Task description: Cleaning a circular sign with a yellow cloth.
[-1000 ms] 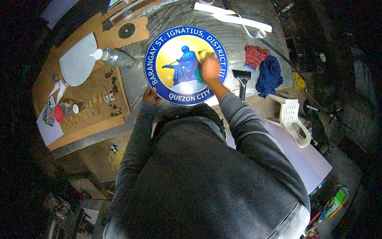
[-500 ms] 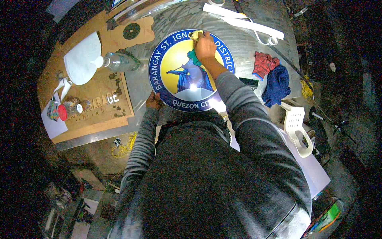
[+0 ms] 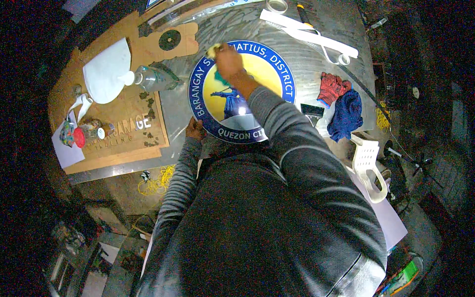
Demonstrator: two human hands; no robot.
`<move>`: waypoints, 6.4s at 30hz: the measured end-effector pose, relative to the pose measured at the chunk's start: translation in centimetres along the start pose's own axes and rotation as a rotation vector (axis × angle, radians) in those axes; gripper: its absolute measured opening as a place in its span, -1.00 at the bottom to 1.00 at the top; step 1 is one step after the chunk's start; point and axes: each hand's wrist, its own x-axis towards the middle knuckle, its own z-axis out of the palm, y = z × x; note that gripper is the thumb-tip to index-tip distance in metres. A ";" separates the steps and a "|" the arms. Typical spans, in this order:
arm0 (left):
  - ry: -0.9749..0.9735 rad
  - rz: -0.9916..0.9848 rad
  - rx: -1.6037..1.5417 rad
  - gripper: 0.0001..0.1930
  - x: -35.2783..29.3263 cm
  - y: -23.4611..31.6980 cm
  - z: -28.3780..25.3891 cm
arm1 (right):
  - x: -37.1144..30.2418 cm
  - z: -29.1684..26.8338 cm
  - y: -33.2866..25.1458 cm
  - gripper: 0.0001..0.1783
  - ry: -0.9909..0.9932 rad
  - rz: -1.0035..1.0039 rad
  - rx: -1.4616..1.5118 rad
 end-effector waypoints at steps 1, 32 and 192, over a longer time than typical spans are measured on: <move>-0.008 0.008 0.002 -0.62 0.2 0.1 0.2 | 0.6 -0.2 2.1 -0.75 0.056 0.040 -0.022; -0.110 -0.102 -0.474 -0.52 2.7 0.0 1.6 | -34.4 -5.7 -6.4 -0.74 -0.045 0.505 0.113; -0.184 -0.332 -0.764 -0.02 0.5 1.5 0.5 | -14.4 -2.4 -11.8 -0.70 -0.155 -0.243 0.018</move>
